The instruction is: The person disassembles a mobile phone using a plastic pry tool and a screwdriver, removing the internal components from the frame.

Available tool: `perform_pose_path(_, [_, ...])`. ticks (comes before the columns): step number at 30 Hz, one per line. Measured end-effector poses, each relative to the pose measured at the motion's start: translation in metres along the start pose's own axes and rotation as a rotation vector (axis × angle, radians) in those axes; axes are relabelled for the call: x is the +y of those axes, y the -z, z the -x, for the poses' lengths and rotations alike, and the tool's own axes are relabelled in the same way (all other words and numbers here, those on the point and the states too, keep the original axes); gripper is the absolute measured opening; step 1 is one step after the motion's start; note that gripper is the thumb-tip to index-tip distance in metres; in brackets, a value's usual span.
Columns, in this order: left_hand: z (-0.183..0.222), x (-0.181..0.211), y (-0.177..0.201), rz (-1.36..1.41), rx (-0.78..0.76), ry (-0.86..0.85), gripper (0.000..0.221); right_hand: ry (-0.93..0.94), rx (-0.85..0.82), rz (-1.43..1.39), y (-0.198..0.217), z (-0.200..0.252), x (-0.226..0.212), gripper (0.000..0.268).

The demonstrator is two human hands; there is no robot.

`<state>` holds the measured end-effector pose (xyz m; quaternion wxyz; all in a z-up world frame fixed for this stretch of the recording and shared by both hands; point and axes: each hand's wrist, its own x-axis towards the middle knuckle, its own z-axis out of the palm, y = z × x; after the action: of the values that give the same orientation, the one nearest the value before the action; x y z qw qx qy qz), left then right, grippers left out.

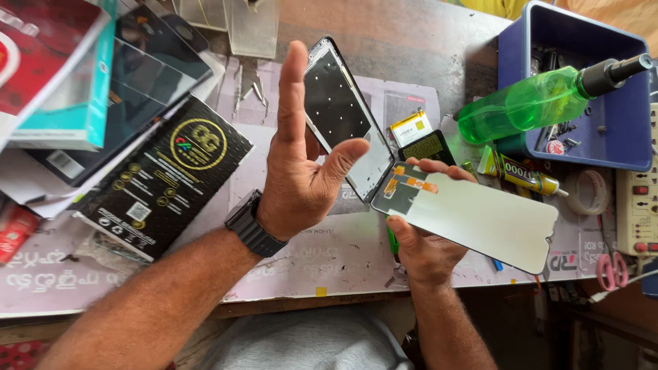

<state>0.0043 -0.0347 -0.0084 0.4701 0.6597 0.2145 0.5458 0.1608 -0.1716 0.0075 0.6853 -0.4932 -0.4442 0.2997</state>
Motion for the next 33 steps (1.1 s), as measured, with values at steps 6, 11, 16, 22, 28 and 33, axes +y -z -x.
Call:
perform_pose_path(6, [-0.012, 0.019, 0.006, 0.445, 0.041, 0.119, 0.12, -0.081, 0.049, -0.201, -0.012, 0.002, -0.005, 0.082])
perform_pose_path(11, [-0.015, 0.01, 0.004, 0.604, -0.018, 0.36, 0.117, -0.127, 0.068, -0.287, -0.012, 0.001, -0.004, 0.08])
perform_pose_path(16, [-0.009, 0.007, 0.003, 0.668, -0.128, 0.446, 0.101, -0.127, 0.047, -0.259, -0.013, 0.002, -0.003, 0.083])
perform_pose_path(22, [-0.003, 0.009, 0.003, 0.712, -0.077, 0.375, 0.082, -0.075, 0.032, -0.186, -0.013, 0.003, 0.001, 0.086])
perform_pose_path(28, [0.004, 0.017, 0.002, 0.813, -0.047, 0.23, 0.068, 0.04, 0.031, 0.013, -0.011, 0.011, 0.003, 0.09])
perform_pose_path(33, [0.006, 0.026, 0.004, 0.838, -0.043, 0.218, 0.062, 0.097, -0.007, 0.105, -0.009, 0.014, 0.003, 0.09])
